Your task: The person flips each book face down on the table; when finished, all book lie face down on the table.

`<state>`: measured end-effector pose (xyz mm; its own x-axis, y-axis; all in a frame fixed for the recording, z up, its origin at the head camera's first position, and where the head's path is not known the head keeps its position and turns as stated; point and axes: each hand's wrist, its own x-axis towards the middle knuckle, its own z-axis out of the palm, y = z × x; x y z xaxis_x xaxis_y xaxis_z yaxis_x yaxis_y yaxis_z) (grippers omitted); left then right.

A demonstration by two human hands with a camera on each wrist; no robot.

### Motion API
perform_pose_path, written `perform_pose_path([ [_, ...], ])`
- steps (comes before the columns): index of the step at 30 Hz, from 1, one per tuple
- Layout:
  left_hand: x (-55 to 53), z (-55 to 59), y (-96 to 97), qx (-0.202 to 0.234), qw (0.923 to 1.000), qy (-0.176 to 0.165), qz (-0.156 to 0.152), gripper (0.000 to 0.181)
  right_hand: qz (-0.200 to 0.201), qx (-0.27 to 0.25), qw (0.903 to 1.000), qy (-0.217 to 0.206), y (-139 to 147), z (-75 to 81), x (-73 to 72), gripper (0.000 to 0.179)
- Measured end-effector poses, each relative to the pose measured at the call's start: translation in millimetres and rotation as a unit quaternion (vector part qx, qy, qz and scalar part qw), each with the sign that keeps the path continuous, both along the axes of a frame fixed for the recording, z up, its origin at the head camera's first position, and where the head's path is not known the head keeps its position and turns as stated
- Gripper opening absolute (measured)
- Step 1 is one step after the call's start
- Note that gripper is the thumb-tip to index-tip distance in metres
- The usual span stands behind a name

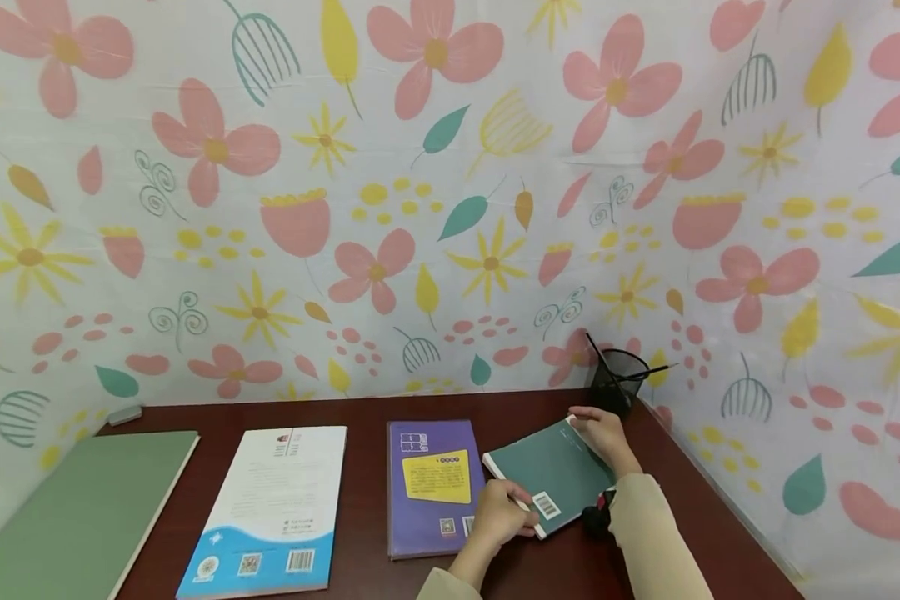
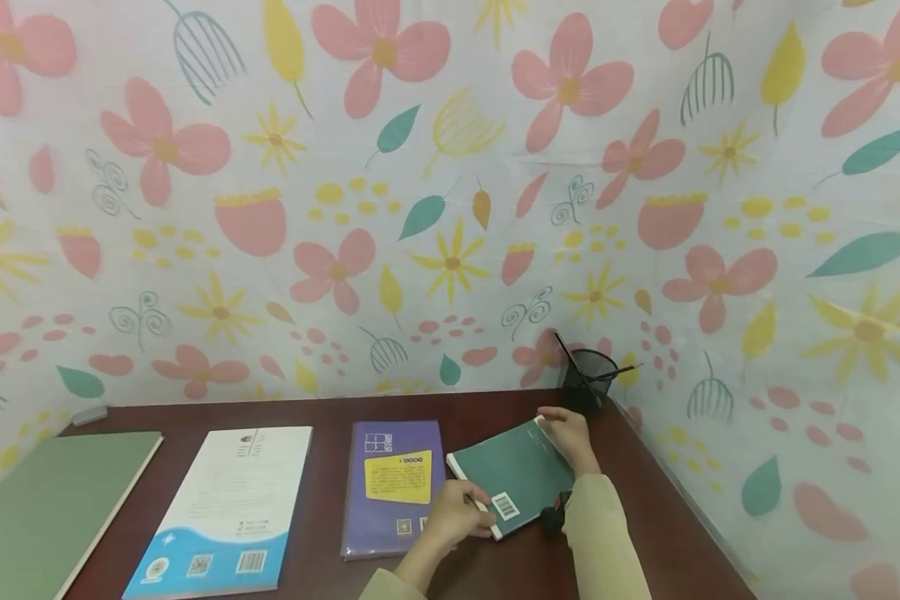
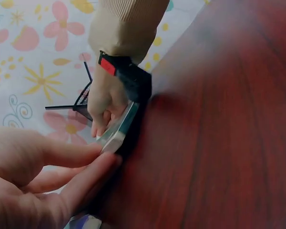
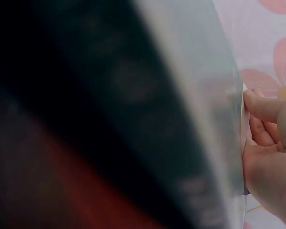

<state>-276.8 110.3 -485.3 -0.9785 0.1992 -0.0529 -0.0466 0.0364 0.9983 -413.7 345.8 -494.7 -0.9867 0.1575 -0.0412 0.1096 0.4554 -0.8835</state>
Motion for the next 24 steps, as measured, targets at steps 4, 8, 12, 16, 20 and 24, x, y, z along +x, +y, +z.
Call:
perform_pose_path([
  [4,3.4,4.7,-1.0,-0.026,0.9990,-0.003,-0.036,0.018,0.000,-0.003,0.9999,0.012,2.9,1.4,5.2,0.038],
  [8,8.3,4.3,0.8,-0.050,0.9972,-0.007,-0.056,0.021,-0.013,0.012,0.9998,0.013,2.0,2.1,11.9,0.035],
  [12,8.9,4.6,0.0,-0.074,0.9952,0.004,-0.064,0.023,-0.011,0.069,0.9969,0.036,-6.6,4.9,12.5,0.031],
  [16,6.3,11.8,-5.3,-0.080,0.9928,0.009,-0.088,0.017,-0.017,0.127,0.9898,0.062,-12.2,11.8,16.1,0.031],
  [20,-4.9,23.9,-23.4,-0.035,0.9956,0.013,-0.086,0.012,-0.026,0.132,0.9891,0.059,-4.2,14.5,29.8,0.033],
  [24,-20.8,39.8,-57.0,-0.013,0.9986,0.049,-0.013,0.019,-0.034,0.067,0.9962,0.044,7.9,18.3,45.7,0.037],
])
